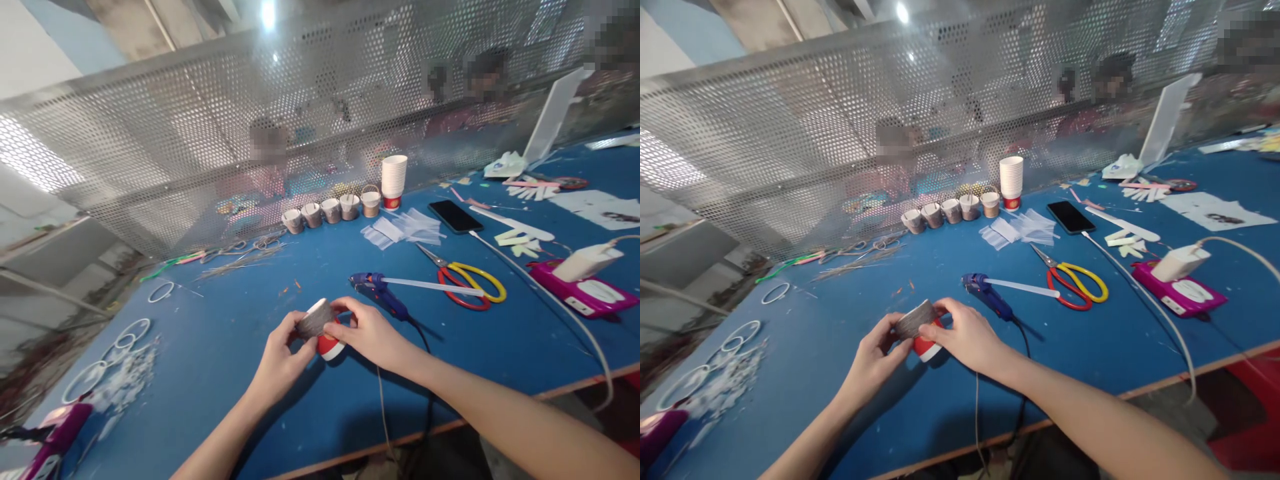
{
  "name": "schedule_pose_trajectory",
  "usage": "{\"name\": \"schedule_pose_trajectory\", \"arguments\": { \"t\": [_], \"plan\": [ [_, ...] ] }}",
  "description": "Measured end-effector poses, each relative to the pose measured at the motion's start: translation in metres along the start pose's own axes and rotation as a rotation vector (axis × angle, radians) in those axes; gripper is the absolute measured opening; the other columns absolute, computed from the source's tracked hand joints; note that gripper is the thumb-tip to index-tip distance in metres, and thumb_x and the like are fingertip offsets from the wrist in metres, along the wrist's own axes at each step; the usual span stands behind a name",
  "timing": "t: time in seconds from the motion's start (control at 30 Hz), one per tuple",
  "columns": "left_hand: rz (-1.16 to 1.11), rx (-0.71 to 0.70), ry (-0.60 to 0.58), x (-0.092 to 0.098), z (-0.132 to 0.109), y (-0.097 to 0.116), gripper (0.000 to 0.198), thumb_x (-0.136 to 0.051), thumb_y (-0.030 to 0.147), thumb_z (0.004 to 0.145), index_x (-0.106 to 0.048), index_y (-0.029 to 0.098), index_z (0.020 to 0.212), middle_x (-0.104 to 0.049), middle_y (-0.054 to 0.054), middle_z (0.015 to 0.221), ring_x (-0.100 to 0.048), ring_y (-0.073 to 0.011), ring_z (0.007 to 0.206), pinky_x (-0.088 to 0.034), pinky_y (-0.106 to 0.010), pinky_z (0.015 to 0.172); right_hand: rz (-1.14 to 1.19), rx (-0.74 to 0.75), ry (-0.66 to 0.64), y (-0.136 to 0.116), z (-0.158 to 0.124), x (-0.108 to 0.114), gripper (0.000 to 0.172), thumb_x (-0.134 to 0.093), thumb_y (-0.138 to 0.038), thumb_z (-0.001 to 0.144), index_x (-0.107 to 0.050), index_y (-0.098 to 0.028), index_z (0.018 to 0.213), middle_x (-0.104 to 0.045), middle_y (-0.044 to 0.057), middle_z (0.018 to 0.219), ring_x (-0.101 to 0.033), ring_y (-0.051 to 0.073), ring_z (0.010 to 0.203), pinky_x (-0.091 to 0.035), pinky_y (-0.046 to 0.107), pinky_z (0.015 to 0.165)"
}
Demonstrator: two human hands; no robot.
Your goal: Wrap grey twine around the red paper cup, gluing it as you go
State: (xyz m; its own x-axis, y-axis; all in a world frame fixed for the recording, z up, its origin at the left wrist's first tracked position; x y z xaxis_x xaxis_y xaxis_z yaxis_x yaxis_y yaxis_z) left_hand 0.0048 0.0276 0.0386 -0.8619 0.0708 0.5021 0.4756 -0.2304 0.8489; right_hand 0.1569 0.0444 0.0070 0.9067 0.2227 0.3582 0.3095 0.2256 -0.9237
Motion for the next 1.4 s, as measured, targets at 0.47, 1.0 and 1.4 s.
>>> {"name": "schedule_pose_trajectory", "arguments": {
  "t": [0.47, 1.0, 1.4],
  "plan": [
    [-0.082, 0.075, 0.099, 0.01, 0.007, -0.01, 0.015, -0.051, 0.023, 0.069, -0.06, 0.016, 0.08, -0.06, 0.001, 0.07, -0.055, -0.0152, 0.066, -0.046, -0.024, 0.063, -0.265, 0.187, -0.109, -0.028, -0.035, 0.016, 0.024, -0.055, -0.03, 0.089, -0.06, -0.018, 0.109, -0.064, 0.008, 0.112, -0.062, 0.02, 0.097, -0.047, 0.032, 0.083],
    [0.029, 0.002, 0.186, 0.009, 0.007, -0.021, 0.019, -0.06, 0.022, 0.07, -0.055, 0.017, 0.088, -0.061, -0.002, 0.081, -0.058, -0.017, 0.075, -0.048, -0.03, 0.073, -0.51, -0.15, 0.041, 0.031, 0.014, 0.082, 0.024, -0.055, -0.037, 0.08, -0.067, -0.021, 0.093, -0.069, 0.005, 0.083, -0.065, 0.025, 0.077, -0.044, 0.029, 0.063],
    [-0.002, 0.069, 0.158, 0.006, 0.011, -0.024, 0.015, -0.057, 0.021, 0.072, -0.057, 0.017, 0.086, -0.063, -0.002, 0.08, -0.059, -0.0175, 0.075, -0.048, -0.03, 0.073, -0.073, -0.088, 0.015, 0.022, 0.0, 0.053, 0.02, -0.05, -0.039, 0.084, -0.057, -0.02, 0.085, -0.063, -0.001, 0.066, -0.06, 0.016, 0.059, -0.046, 0.025, 0.055]
  ]
}}
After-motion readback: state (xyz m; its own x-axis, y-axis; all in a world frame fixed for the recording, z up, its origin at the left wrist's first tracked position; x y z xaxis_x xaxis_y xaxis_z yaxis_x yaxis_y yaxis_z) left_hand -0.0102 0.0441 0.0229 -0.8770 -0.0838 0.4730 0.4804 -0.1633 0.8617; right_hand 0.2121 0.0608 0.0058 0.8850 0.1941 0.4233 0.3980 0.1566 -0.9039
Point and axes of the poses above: each hand's wrist, its own z-axis towards the middle knuckle, its own x-axis out of the back of the hand, y = z × x, the point moved 5 cm from there along z, towards the middle knuckle
